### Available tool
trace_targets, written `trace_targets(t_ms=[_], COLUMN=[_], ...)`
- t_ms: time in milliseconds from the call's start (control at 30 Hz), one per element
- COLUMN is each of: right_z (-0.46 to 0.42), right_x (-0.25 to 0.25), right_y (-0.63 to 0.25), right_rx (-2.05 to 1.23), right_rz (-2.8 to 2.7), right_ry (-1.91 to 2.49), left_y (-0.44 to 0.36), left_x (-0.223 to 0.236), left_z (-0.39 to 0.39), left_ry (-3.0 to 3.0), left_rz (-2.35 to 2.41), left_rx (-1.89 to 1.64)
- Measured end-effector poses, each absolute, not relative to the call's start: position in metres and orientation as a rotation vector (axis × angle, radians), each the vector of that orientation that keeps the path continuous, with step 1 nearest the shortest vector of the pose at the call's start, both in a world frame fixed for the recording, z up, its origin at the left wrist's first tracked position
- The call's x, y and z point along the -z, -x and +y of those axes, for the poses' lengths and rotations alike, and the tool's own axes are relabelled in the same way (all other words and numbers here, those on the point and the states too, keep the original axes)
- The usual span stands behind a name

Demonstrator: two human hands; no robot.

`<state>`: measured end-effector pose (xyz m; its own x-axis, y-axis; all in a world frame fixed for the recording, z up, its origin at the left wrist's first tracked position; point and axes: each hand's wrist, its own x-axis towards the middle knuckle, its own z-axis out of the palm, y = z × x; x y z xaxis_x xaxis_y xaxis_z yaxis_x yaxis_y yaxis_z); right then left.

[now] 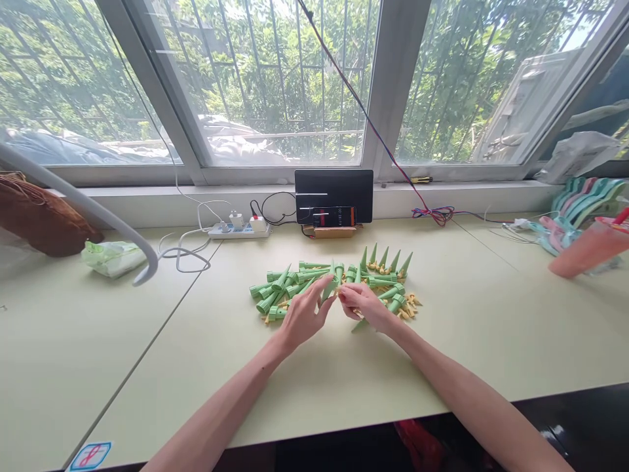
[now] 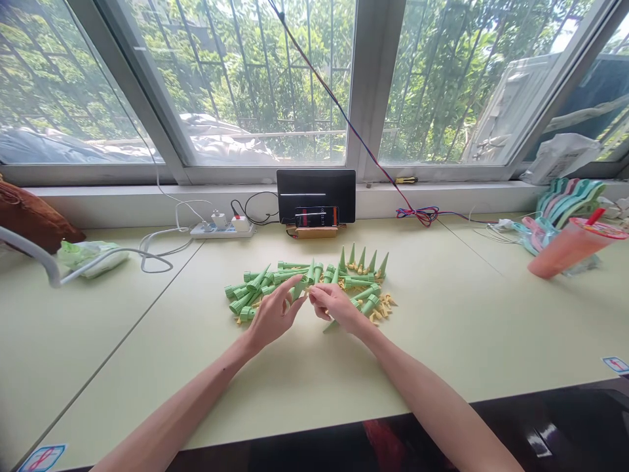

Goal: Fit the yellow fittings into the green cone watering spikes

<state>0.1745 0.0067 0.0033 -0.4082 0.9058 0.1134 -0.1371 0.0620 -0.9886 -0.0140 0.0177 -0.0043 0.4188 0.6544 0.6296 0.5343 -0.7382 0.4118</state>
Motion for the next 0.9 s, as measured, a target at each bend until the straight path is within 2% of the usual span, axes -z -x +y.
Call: trace_targets(t_ms=[200,467,900], right_z=[0.010,0.007,0.006], right_x=[0.004,0.008,0.009], right_y=[-0.173,-0.172,-0.171], right_rx=[-1.358,-0.719,-0.552], right_rz=[-1.418,-1.793,-1.848], right_ry=[0.910,1.062,1.062], left_y=[0.012,0.010,0.007], left_x=[-0.002,-0.005,-0.010], left_z=[0.018,0.017,0.014], left_ry=[-2.250,-2.189,-1.998], left_rz=[1.169,1.248,1.275], left_rx=[-1.309,-1.350,-1.281])
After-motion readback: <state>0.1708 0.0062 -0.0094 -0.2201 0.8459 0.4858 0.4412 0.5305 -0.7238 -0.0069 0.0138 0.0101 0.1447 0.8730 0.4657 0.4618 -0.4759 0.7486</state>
